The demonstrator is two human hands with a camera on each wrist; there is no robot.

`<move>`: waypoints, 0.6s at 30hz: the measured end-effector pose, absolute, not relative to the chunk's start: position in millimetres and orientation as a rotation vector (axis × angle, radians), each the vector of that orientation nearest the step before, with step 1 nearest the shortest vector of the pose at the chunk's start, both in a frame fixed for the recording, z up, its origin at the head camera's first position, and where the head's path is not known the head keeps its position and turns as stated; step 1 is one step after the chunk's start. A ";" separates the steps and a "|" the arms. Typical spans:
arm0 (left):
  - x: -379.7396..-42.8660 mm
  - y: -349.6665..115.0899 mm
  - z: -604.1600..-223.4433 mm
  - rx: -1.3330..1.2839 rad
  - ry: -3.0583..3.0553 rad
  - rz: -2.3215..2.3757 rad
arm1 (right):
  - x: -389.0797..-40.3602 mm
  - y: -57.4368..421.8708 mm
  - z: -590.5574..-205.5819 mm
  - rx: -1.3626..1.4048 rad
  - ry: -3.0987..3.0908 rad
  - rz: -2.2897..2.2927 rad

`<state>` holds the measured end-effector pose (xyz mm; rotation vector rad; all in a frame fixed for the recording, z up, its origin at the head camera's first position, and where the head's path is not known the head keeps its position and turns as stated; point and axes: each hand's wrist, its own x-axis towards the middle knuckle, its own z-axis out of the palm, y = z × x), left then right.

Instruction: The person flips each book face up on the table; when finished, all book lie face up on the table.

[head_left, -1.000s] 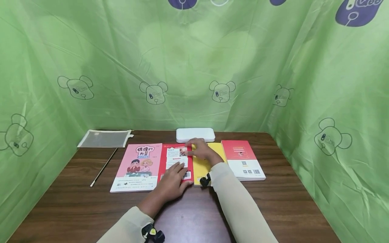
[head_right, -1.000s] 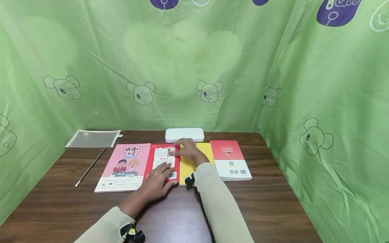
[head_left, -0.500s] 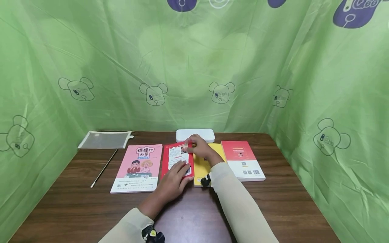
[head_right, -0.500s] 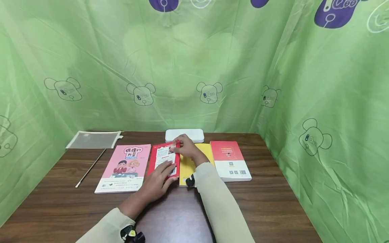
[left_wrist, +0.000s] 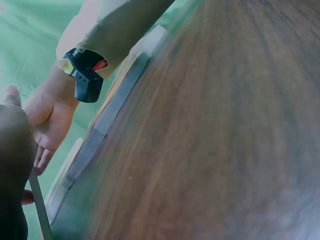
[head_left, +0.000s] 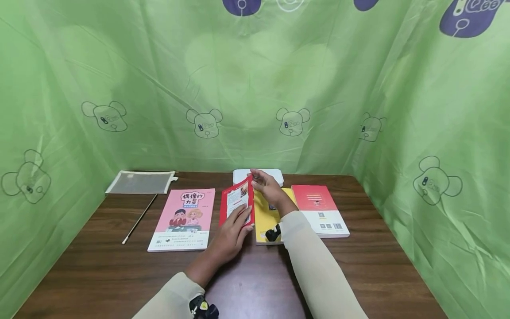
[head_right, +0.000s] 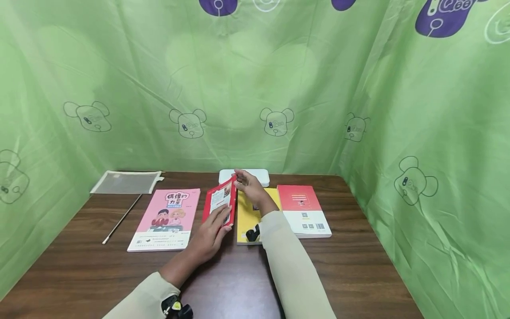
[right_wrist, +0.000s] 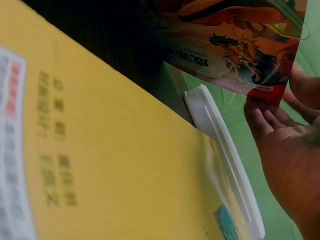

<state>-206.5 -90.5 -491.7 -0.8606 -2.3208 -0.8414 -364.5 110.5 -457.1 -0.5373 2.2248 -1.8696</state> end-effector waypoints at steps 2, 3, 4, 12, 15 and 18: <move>-207.1 -89.9 -490.9 -0.866 -2.314 -0.853 | -365.6 109.4 -458.1 -0.506 2.206 -1.898; -207.1 -89.8 -490.2 -0.869 -2.316 -0.859 | -366.0 108.6 -458.3 -0.494 2.187 -1.916; -207.4 -89.2 -489.6 -0.871 -2.318 -0.865 | -366.7 108.1 -458.2 -0.486 2.166 -1.938; -205.8 -87.0 -480.3 -0.901 -2.301 -0.914 | -365.8 102.1 -447.1 -0.530 2.012 -2.075; -204.9 -85.7 -474.3 -0.898 -2.286 -0.927 | -365.0 101.5 -441.4 -0.569 2.045 -2.076; -205.4 -82.1 -467.4 -0.910 -2.280 -0.949 | -364.6 103.0 -436.3 -0.590 2.061 -2.092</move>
